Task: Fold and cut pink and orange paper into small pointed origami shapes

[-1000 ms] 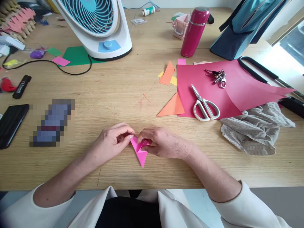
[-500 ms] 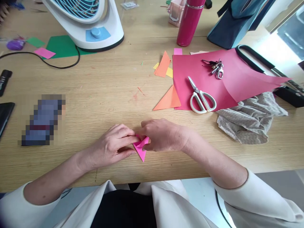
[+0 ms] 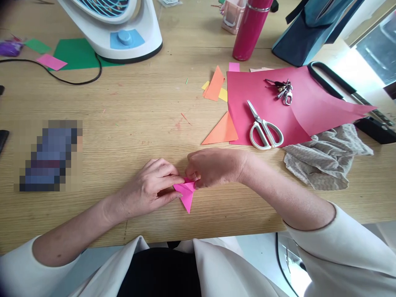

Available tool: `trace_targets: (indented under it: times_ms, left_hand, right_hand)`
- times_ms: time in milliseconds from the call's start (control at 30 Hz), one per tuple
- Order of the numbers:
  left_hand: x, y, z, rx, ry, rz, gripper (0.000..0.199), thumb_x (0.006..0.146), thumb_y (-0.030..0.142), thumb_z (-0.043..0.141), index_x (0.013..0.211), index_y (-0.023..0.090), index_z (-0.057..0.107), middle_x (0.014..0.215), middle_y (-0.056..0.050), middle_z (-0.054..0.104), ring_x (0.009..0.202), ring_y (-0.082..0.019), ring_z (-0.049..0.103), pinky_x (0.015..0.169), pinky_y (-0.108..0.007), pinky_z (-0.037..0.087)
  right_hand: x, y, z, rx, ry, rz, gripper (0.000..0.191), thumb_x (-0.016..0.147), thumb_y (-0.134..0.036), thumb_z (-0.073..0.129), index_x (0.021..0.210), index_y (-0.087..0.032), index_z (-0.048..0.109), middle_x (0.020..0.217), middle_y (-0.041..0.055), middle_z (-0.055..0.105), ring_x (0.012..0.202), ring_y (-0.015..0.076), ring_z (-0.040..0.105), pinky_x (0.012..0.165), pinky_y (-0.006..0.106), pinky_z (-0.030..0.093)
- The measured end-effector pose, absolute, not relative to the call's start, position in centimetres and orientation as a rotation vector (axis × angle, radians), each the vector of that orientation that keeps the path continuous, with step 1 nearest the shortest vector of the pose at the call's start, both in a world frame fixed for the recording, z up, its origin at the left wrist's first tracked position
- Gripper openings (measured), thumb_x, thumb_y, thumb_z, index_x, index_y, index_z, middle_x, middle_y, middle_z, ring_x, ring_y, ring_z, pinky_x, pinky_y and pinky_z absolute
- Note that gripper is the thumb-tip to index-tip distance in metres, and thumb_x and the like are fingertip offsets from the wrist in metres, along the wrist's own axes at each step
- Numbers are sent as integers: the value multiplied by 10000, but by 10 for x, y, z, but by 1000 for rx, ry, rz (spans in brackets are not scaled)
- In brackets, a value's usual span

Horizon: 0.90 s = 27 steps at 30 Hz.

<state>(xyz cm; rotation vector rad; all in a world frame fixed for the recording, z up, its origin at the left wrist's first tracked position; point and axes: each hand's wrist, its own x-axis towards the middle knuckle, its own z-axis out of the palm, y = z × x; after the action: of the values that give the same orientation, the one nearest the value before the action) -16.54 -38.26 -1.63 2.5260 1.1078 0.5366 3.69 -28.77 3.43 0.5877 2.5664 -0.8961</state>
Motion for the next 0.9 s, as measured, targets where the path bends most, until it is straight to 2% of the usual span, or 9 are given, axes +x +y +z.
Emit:
trace_targets:
  times_ms: [200,400,667,800,900]
  left_hand:
    - [-162,-383,-22,2453,1172,615,155,948,295,612,951,202,735,876,-44,672,851,-189,521,777,-343,377]
    - [-155,-385,-20,2440,1226,629,178,956,297,599,870,198,718,838,-35,668,817,-178,511,777,-347,377]
    - [-158,-388,-19,2451,1264,611,106,926,267,643,878,196,707,836,-30,670,828,-182,528,784,-353,376]
    - [-154,-391,-19,2431,1292,618,125,922,254,645,830,182,690,799,-18,662,803,-175,528,779,-350,371]
    - [-151,-393,-18,2426,1308,629,169,935,275,628,802,186,681,788,-15,667,783,-171,526,776,-348,365]
  right_hand:
    - [53,-285,33,628,2605,-1014,135,813,-131,688,720,-228,703,812,1,570,638,109,520,584,266,356]
    - [51,-308,21,598,2802,-1020,82,831,-218,729,753,-204,709,812,31,557,744,151,511,669,288,377]
    - [57,-315,15,712,2840,-994,122,876,-221,692,763,-180,706,832,31,524,729,142,479,701,297,364]
    - [57,-320,15,760,2854,-909,198,867,-294,717,718,-170,677,860,45,539,764,158,495,733,315,371]
    - [55,-329,8,790,2927,-897,198,880,-346,703,776,-178,692,883,55,543,809,177,517,776,335,370]
